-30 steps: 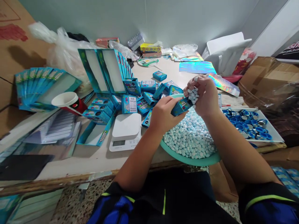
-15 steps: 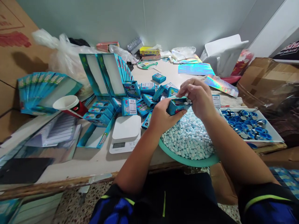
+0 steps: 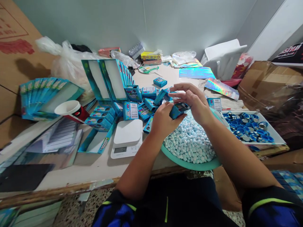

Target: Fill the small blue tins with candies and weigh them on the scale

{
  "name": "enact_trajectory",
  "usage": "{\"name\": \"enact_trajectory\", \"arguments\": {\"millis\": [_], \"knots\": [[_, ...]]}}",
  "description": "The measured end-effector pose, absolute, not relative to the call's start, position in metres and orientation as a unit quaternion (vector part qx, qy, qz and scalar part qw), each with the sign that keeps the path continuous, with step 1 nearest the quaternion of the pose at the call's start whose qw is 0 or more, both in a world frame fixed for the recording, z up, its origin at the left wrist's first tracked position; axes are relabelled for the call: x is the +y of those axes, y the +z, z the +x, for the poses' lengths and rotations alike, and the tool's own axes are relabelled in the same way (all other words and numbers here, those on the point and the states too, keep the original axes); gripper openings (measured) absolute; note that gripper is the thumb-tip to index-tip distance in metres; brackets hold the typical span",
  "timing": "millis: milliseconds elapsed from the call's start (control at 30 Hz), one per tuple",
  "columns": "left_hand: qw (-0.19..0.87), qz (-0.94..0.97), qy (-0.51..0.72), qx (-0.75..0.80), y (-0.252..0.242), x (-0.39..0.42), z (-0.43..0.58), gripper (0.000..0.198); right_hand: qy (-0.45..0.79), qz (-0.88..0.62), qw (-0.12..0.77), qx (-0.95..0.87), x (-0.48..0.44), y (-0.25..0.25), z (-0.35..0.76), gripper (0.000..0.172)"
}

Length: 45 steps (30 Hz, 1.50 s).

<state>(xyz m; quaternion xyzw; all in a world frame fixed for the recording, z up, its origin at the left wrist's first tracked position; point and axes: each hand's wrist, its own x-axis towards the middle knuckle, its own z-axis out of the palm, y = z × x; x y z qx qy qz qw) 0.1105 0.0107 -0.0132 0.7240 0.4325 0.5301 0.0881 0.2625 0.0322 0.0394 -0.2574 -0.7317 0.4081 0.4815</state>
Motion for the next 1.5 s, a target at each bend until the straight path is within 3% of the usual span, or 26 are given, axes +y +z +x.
{"name": "enact_trajectory", "arguments": {"millis": [233,500,867,1000,1067,1200,1333,1500], "knots": [[0.104,0.675,0.579,0.445,-0.012,0.011,0.11,0.032,0.362,-0.297,0.559,-0.684,0.039,0.04,0.263,0.038],[0.121,0.623,0.616,0.467,-0.013,0.012,0.108,0.036,0.371,-0.381,0.515,-0.672,0.054,0.035,0.262,0.026],[0.118,0.638,0.621,0.44,-0.01,0.01,0.107,0.033,0.562,-0.392,0.432,-0.587,0.056,0.032,0.261,0.044],[0.107,0.613,0.648,0.438,-0.013,0.013,0.11,0.037,0.486,-0.433,0.438,-0.62,0.074,0.016,0.261,0.043],[0.118,0.587,0.663,0.45,-0.012,0.014,0.106,0.036,0.378,-0.476,0.37,-0.703,0.082,0.007,0.262,0.035],[0.174,0.596,0.628,0.469,0.0,0.008,0.063,0.041,0.23,-0.48,0.15,-0.833,0.083,0.001,0.264,0.029],[0.218,0.645,0.526,0.51,0.009,-0.009,-0.02,0.049,0.251,-0.463,0.059,-0.848,0.07,0.011,0.266,0.04],[0.328,0.645,0.405,0.558,-0.012,-0.014,-0.103,0.067,0.254,-0.474,-0.048,-0.841,0.063,0.018,0.267,0.041]]}}
